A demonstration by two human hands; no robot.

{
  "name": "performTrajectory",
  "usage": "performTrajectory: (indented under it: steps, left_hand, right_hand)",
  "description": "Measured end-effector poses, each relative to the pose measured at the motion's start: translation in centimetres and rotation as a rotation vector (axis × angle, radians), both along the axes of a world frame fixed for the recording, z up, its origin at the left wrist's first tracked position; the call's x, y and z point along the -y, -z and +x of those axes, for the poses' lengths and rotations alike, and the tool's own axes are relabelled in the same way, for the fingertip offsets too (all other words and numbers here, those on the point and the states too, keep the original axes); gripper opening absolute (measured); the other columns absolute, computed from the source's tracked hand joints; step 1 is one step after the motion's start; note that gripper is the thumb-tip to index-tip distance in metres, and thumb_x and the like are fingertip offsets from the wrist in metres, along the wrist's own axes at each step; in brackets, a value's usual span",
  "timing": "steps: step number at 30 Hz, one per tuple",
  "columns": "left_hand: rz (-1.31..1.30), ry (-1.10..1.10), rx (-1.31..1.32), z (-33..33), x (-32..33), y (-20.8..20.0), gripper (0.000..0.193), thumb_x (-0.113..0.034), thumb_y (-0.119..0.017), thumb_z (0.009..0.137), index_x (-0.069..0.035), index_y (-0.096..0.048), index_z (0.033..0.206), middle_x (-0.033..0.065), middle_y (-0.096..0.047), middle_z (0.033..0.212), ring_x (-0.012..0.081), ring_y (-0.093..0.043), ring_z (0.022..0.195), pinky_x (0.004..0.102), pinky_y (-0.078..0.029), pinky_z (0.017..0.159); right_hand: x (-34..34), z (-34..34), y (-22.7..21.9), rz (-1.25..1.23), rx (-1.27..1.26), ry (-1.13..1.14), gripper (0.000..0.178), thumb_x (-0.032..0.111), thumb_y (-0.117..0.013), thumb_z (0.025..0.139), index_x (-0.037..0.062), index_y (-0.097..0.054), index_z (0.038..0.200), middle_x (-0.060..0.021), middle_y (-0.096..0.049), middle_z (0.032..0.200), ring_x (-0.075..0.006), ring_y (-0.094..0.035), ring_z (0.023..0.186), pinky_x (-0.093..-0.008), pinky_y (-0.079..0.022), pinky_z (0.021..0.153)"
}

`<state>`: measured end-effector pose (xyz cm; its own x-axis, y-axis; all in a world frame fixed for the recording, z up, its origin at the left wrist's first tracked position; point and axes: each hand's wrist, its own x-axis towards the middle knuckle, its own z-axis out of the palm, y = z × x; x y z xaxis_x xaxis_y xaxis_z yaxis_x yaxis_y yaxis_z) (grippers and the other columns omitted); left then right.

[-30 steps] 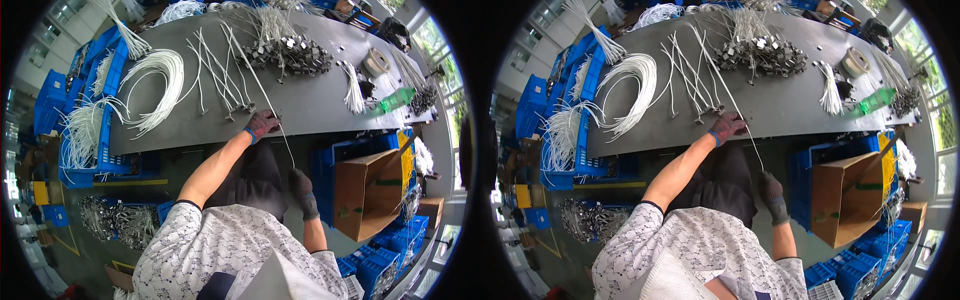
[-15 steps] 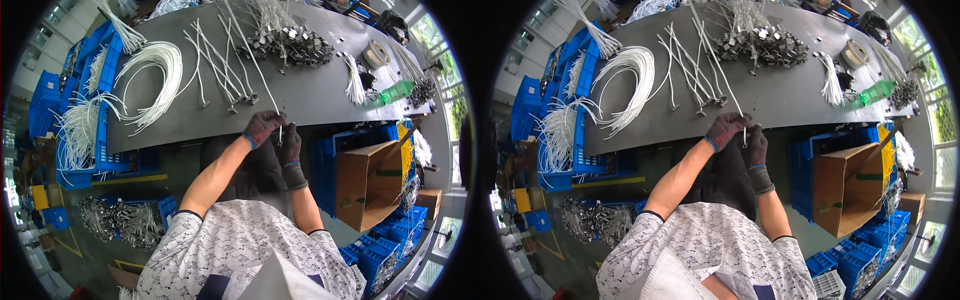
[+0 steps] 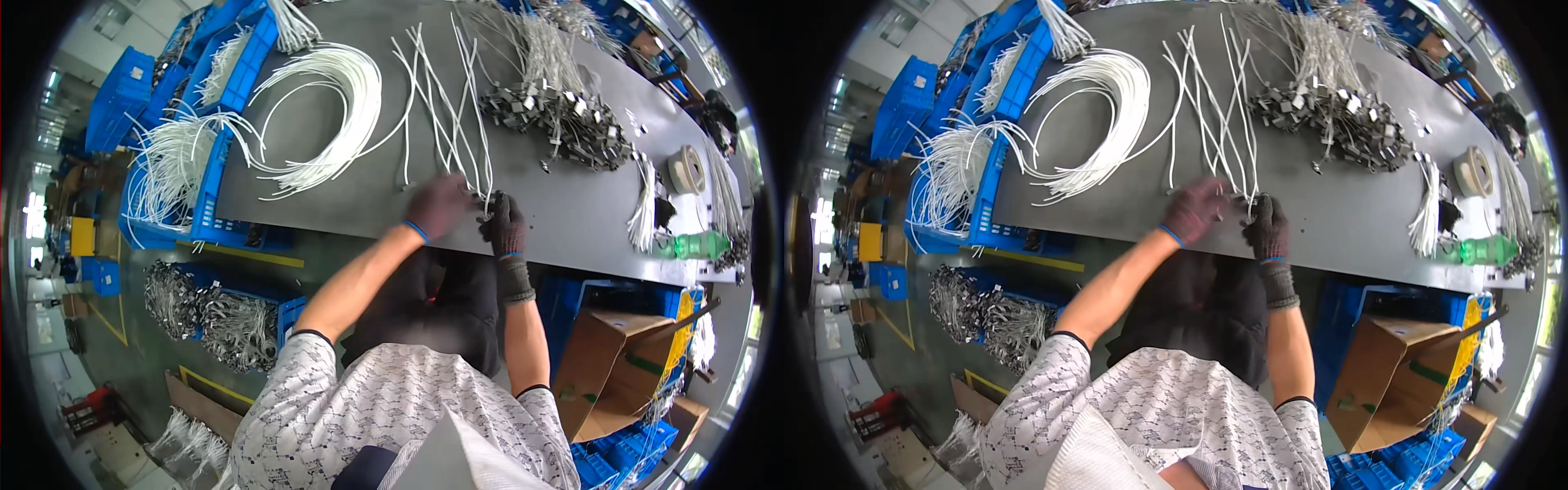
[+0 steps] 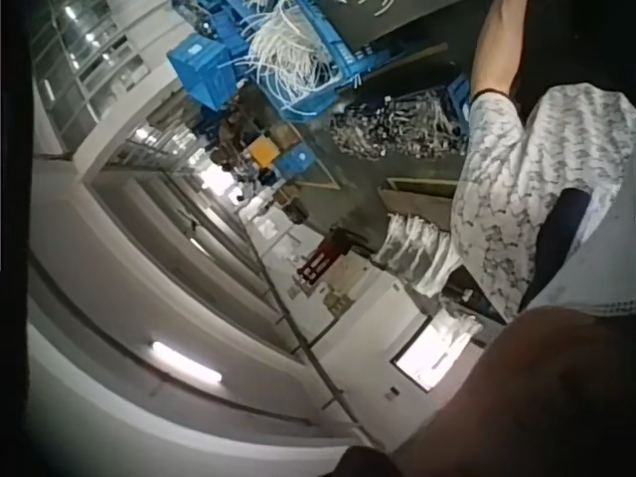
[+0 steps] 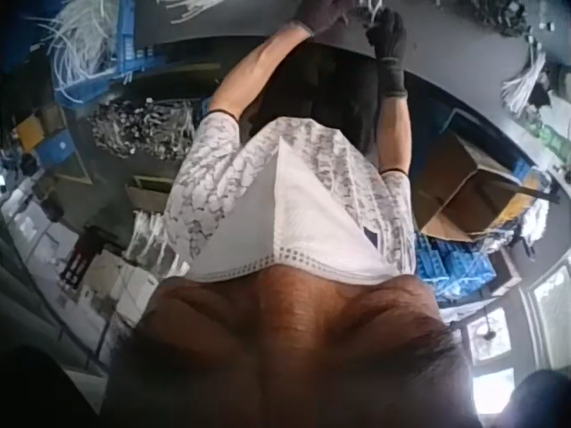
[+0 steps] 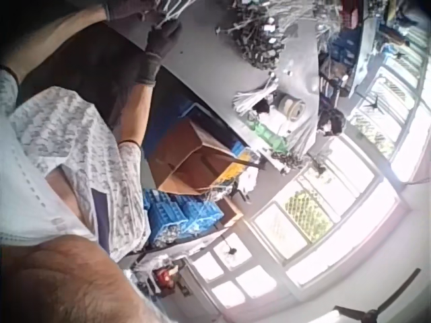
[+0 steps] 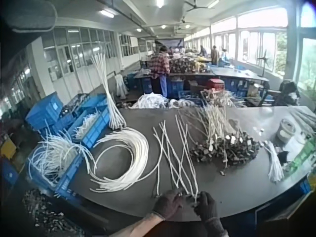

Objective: Sorting and bundling electrical wire harnesses at a manual assembly station.

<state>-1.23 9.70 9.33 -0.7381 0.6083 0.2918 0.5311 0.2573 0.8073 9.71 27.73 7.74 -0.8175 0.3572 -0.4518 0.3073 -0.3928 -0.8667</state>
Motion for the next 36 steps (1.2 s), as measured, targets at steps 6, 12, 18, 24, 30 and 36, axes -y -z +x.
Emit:
performTrajectory:
  steps: [6,12,18,24,30,36]
  left_hand:
    - [-1.192,-0.554,-0.425,-15.8,18.9,1.0,0.021,-0.013,-0.059,0.088,-0.015,-0.07,0.106,0.0133,-0.064,0.103,0.0316,-0.065,0.099,0.0404,-0.055,0.08]
    - [-1.296,-0.339,-0.439,-17.0,22.7,2.0,0.017,-0.021,-0.059,0.091,-0.014,-0.074,0.098,0.0143,-0.071,0.098,0.0319,-0.07,0.095,0.0448,-0.056,0.081]
    - [-1.093,-0.351,-0.163,-11.2,20.9,-1.3,0.016,-0.021,-0.057,0.094,-0.012,-0.07,0.094,0.0156,-0.07,0.095,0.0347,-0.069,0.09,0.0458,-0.056,0.073]
    - [-0.131,-0.236,0.838,-5.9,12.5,-0.1,0.019,-0.023,-0.065,0.095,-0.004,-0.066,0.098,0.0083,-0.067,0.078,0.017,-0.066,0.061,0.0304,-0.055,0.056]
    - [0.254,-0.259,0.96,-1.2,14.4,-4.7,0.027,-0.026,-0.071,0.093,-0.002,-0.066,0.104,0.0048,-0.067,0.081,0.0121,-0.062,0.06,0.028,-0.054,0.055]
    - [0.447,0.01,1.09,-1.4,6.8,-5.8,0.025,-0.02,-0.064,0.098,-0.001,-0.063,0.113,0.008,-0.068,0.091,0.0168,-0.067,0.078,0.0328,-0.058,0.073]
  right_hand:
    - [-8.8,-2.4,2.8,1.574,0.129,0.393,0.05,0.03,-0.062,0.093,0.0076,-0.053,0.137,-0.0204,-0.07,0.107,-0.0381,-0.068,0.095,-0.046,-0.054,0.083]
    - [-18.8,-6.2,5.7,1.394,0.489,-0.205,0.045,0.044,-0.06,0.089,0.0078,-0.069,0.116,-0.0241,-0.066,0.117,-0.044,-0.061,0.108,-0.0504,-0.049,0.093]
    - [-13.4,-7.5,4.0,1.335,0.32,0.084,0.049,0.049,-0.063,0.085,0.0053,-0.072,0.106,-0.0237,-0.07,0.106,-0.041,-0.063,0.106,-0.0497,-0.049,0.091]
    - [-19.8,-8.5,11.5,1.067,0.216,0.276,0.047,0.043,-0.068,0.083,0.0029,-0.071,0.107,-0.0189,-0.073,0.098,-0.039,-0.069,0.087,-0.0472,-0.052,0.079]
    - [-5.8,-1.2,1.1,0.161,-0.012,0.117,0.033,0.029,-0.053,0.1,0.005,-0.062,0.12,-0.0114,-0.069,0.094,-0.0167,-0.066,0.072,-0.0292,-0.051,0.06]
    - [-5.1,29.9,12.9,1.316,0.436,-0.268,0.022,0.017,-0.054,0.094,0.0053,-0.063,0.11,-0.0208,-0.068,0.09,-0.0424,-0.065,0.077,-0.0472,-0.052,0.064]
